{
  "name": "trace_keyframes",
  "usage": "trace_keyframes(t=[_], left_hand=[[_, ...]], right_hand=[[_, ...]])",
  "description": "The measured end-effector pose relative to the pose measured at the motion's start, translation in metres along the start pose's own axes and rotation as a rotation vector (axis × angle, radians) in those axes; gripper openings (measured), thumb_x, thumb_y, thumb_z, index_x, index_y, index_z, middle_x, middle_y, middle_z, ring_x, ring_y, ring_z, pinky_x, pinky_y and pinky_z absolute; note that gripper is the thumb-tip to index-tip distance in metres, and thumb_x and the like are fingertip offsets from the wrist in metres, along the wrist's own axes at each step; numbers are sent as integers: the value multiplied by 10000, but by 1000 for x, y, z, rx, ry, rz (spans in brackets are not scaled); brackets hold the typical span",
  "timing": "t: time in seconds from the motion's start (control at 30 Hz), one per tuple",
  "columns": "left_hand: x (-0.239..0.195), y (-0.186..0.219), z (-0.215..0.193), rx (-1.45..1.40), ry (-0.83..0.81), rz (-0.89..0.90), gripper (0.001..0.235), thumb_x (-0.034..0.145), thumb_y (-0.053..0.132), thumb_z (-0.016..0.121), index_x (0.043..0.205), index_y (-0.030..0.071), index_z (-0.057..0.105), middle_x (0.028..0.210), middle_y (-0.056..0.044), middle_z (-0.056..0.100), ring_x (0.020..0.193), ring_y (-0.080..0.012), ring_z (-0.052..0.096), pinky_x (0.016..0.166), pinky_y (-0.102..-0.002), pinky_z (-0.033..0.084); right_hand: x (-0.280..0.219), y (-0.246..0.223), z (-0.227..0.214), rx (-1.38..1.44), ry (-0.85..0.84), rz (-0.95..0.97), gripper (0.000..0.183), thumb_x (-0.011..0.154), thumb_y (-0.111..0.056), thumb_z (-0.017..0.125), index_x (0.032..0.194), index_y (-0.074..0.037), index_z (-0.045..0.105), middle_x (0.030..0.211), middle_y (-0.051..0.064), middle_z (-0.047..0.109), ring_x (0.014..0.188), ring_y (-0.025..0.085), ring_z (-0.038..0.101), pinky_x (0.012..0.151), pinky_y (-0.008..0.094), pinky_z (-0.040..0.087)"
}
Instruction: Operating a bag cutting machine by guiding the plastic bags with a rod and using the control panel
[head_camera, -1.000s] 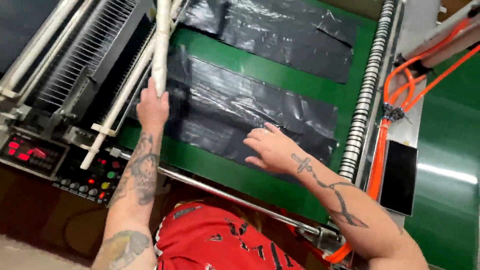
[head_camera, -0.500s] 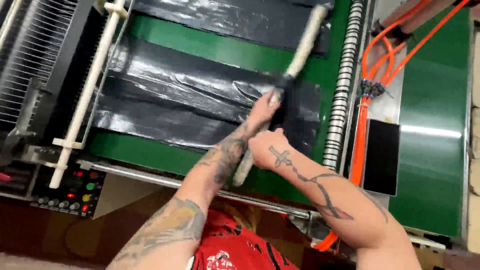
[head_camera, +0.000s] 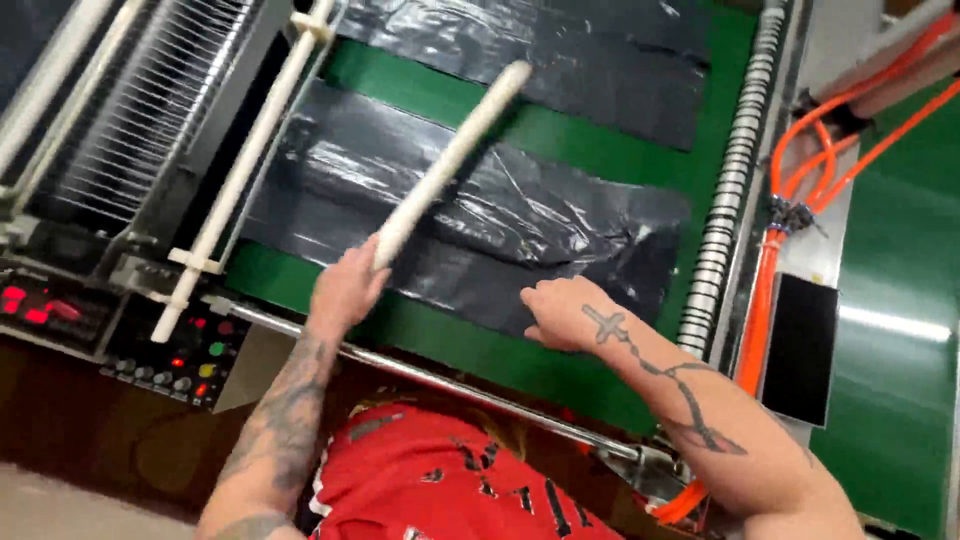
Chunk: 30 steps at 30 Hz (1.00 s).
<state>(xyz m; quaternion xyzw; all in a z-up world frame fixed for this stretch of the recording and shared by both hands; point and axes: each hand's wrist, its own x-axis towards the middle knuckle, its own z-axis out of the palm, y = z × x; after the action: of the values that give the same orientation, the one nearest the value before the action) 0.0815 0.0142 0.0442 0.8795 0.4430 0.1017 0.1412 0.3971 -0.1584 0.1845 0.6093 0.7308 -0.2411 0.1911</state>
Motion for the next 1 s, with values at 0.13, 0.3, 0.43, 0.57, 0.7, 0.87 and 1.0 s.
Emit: trace_keyframes(t=[0.13,0.3,0.43,0.57,0.7,0.87,1.0], left_hand=[[-32,-54,3,79,287,-32,620,935,427,655,1493,179,547,1045,-123,654,755,-410,706,689,-512,572],[-19,-75,6,166,593,-109,599,989,388,636,1488,67,556,1005,-107,620,761,-324,681,645,-436,563],[-2,-80,3,245,665,-99,612,991,399,632,1483,44,552,985,-107,603,736,-323,662,621,-449,550],[28,-94,2,290,681,-124,643,967,399,658,1498,57,537,994,-118,599,738,-344,666,633,-486,534],[83,-94,14,104,517,-189,641,982,412,655,1518,90,509,1063,-174,641,853,-427,703,727,-562,530],[145,33,42,-267,207,-277,641,936,460,652,1479,140,536,1202,-221,673,1083,-450,682,910,-569,525],[172,158,148,-826,9,-234,659,890,432,723,1449,123,564,1274,-274,651,1220,-468,611,994,-549,520]], right_hand=[[1,-1,2,-30,-13,-20,457,904,-463,673,1139,-72,644,1023,165,729,968,388,731,822,516,584],[-3,-4,-7,-66,-24,21,451,917,-460,664,1158,-78,648,1040,147,733,977,363,737,819,489,597],[1,-3,0,-54,-26,4,467,933,-452,651,1188,-61,635,1069,169,722,1001,377,729,839,504,594],[11,3,11,-106,121,-105,464,888,-504,678,1124,-107,638,1018,125,714,977,351,727,840,488,581],[10,-5,9,-79,466,-367,533,853,-498,728,1161,-71,643,1192,178,679,1230,363,628,1036,505,485],[-4,-20,-7,-38,583,-473,581,807,-448,790,1228,-76,641,1304,174,631,1359,369,520,1122,573,390],[21,-1,39,-214,329,-155,723,609,-558,898,1182,-182,667,1239,78,662,1310,310,537,1103,662,351]])
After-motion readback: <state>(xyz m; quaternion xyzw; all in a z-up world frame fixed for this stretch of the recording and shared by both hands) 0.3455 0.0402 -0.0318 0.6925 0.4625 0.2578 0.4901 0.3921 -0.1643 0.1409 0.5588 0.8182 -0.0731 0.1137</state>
